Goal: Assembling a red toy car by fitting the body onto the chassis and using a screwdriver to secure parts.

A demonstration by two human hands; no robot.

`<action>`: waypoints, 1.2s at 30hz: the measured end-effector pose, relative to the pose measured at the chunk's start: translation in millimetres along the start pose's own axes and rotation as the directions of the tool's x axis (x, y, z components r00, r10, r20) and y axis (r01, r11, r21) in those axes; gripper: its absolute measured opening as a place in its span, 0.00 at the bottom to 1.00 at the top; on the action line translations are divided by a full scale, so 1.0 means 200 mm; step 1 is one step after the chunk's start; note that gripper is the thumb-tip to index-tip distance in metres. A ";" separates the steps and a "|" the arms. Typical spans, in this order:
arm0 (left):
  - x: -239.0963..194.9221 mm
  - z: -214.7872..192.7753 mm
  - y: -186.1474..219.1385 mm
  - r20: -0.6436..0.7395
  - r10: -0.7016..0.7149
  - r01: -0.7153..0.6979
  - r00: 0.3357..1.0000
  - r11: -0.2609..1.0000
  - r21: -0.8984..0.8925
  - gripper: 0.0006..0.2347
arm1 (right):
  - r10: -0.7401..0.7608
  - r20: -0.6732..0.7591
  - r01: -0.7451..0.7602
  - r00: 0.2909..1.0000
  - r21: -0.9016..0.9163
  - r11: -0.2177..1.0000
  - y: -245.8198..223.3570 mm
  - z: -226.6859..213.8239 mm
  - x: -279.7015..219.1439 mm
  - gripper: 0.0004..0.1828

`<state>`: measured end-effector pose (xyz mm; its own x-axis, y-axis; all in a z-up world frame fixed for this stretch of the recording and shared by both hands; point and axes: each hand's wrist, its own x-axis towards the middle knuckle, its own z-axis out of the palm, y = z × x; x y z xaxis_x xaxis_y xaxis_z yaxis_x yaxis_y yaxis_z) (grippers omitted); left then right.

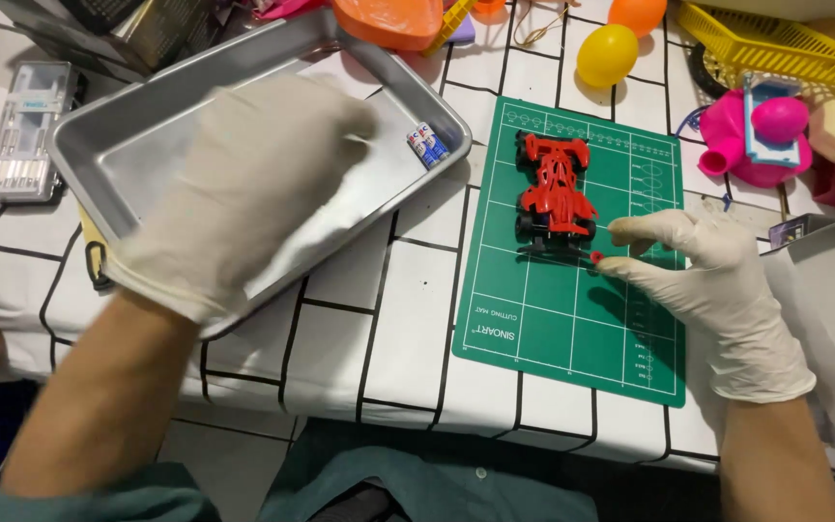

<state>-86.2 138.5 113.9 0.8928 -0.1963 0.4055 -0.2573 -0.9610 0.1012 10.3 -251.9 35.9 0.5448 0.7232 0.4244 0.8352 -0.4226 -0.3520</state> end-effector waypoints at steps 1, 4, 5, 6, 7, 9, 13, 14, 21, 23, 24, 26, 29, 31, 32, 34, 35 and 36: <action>0.01 0.00 -0.12 0.190 -0.183 0.169 0.964 0.982 0.087 0.07 | -0.005 -0.015 0.005 1.000 -0.004 1.000 -0.02 0.00 0.00 0.24; 0.00 0.07 -0.41 0.396 -0.434 0.369 0.809 0.900 0.234 0.10 | -0.012 -0.046 0.010 0.999 -0.029 1.000 -0.03 -0.01 0.01 0.20; -0.01 0.12 -0.49 0.443 -0.498 0.422 0.745 0.867 0.265 0.12 | -0.012 -0.053 0.010 0.999 -0.047 0.999 -0.03 0.00 0.01 0.19; -0.02 0.15 -0.53 0.442 -0.495 0.419 0.748 0.869 0.265 0.12 | -0.012 -0.056 0.009 0.998 -0.050 0.999 -0.02 0.00 0.01 0.19; -0.02 0.18 -0.56 0.443 -0.523 0.461 0.729 0.852 0.247 0.10 | -0.048 -0.066 0.043 0.997 -0.080 0.996 0.00 0.00 0.02 0.19; -0.05 0.25 -0.59 0.461 -0.546 0.502 0.700 0.835 0.226 0.08 | -0.073 -0.063 0.066 0.995 -0.106 0.992 0.00 0.01 0.00 0.18; -0.06 0.26 -0.58 0.402 -0.547 0.486 0.734 0.837 0.253 0.04 | -0.078 -0.059 0.074 0.995 -0.068 0.995 0.02 0.00 0.01 0.19; -0.05 0.26 -0.57 0.398 -0.547 0.473 0.736 0.837 0.276 0.04 | -0.098 -0.062 0.093 0.993 -0.082 0.992 0.02 0.00 0.01 0.19; -0.04 0.11 -0.37 0.363 -0.501 0.417 0.786 0.862 0.289 0.07 | -0.063 -0.097 0.064 0.993 0.011 0.998 -0.02 -0.01 0.03 0.17; -0.03 0.01 -0.21 0.283 -0.372 0.410 0.884 0.908 -0.087 0.05 | -0.059 -0.142 0.064 0.988 0.028 0.998 -0.03 -0.02 0.04 0.15; -0.02 0.01 -0.09 0.283 -0.372 0.411 0.884 0.907 -0.090 0.05 | -0.059 -0.140 0.064 0.988 0.026 0.998 -0.06 -0.02 0.07 0.15; -0.01 0.01 0.16 0.117 -0.153 0.190 0.981 0.668 -0.720 0.05 | -0.200 -0.200 0.221 0.959 0.089 0.971 -0.12 -0.02 0.12 0.14; 0.04 0.22 0.33 0.221 -0.045 0.220 0.974 0.419 -0.881 0.03 | -0.335 -0.105 0.323 0.936 -0.118 0.939 -0.20 -0.03 0.20 0.15; 0.10 0.35 0.37 0.215 -0.061 0.219 0.975 0.439 -0.871 0.04 | -0.333 -0.084 0.319 0.939 -0.144 0.937 -0.21 0.00 0.24 0.14; 0.12 0.42 0.38 0.223 -0.085 0.237 0.971 0.452 -0.860 0.04 | -0.324 -0.057 0.312 0.944 -0.153 0.938 -0.23 0.01 0.26 0.14; 0.13 0.52 0.39 0.203 -0.095 0.224 0.975 0.469 -0.854 0.05 | -0.329 -0.056 0.316 0.943 -0.165 0.934 -0.18 0.06 0.25 0.17; 0.14 0.58 0.39 0.183 -0.108 0.213 0.977 0.486 -0.848 0.06 | -0.336 -0.055 0.322 0.940 -0.174 0.931 -0.16 0.09 0.25 0.20; 0.14 0.58 0.39 0.190 -0.103 0.217 0.976 0.483 -0.848 0.06 | -0.327 -0.055 0.313 0.944 -0.172 0.934 -0.15 0.10 0.25 0.20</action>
<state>-38.3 35.5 27.1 0.9686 -0.1296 0.2124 -0.2447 -0.3415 0.9075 10.4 -192.6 51.5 0.2453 0.7906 0.5610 0.9637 -0.2620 -0.0520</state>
